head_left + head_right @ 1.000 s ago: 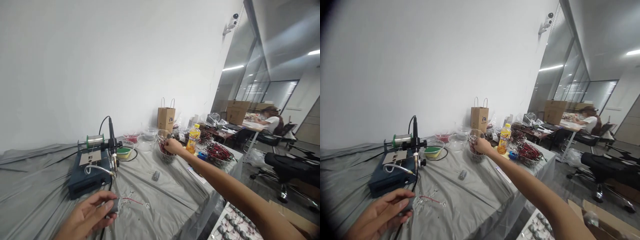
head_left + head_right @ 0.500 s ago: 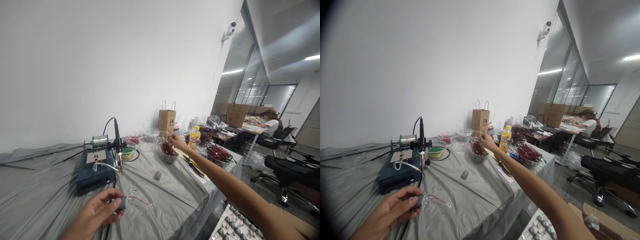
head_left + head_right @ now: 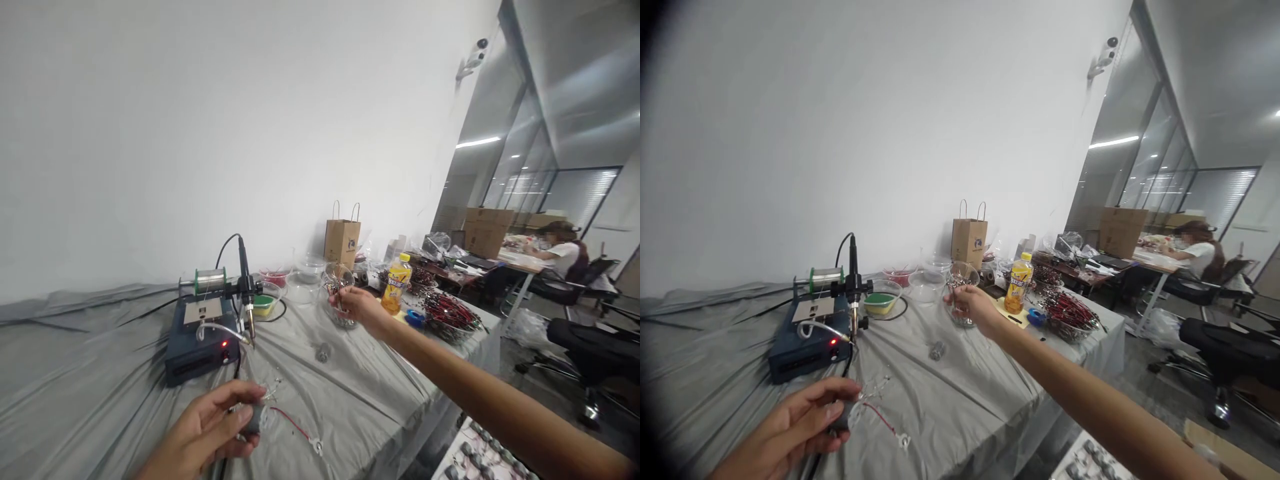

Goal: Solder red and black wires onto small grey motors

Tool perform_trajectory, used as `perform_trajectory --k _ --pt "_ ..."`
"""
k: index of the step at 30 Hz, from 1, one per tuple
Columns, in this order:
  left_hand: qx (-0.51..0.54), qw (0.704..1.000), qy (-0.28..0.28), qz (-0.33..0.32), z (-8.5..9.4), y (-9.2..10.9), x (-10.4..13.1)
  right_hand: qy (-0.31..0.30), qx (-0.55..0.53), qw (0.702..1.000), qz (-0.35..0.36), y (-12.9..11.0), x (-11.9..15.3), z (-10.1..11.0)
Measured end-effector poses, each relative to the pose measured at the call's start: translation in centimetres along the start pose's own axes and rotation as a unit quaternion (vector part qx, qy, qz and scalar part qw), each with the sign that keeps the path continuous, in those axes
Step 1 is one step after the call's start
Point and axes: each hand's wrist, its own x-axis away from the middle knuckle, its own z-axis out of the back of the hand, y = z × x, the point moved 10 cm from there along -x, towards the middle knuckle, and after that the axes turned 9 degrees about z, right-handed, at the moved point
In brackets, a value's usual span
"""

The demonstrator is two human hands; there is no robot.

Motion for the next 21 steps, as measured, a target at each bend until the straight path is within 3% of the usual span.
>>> perform_trajectory --k 5,9,11,14,17,21 --pt "-0.005 0.996 -0.057 0.062 -0.8 -0.6 0.8 -0.088 -0.071 0.990 -0.080 2.9 8.4 -6.2" --pt "0.000 0.996 -0.074 0.048 -1.4 0.4 1.4 -0.213 -0.010 0.966 -0.146 4.0 11.7 -8.7" --pt "-0.022 0.997 -0.072 0.027 -1.5 1.0 1.4 -0.253 0.073 0.955 -0.139 3.6 11.8 -8.3" --pt "-0.054 0.994 -0.091 0.022 -1.6 1.2 1.2 -0.232 0.201 0.952 -0.023 0.3 9.6 -7.7" --pt "-0.077 0.981 -0.174 0.035 -2.5 1.0 1.5 -0.223 0.259 0.934 0.107 -3.0 7.3 -10.1" --pt "-0.106 0.957 -0.261 0.064 -3.4 0.3 2.4 -0.257 0.272 0.915 0.149 -2.8 5.2 -13.4"
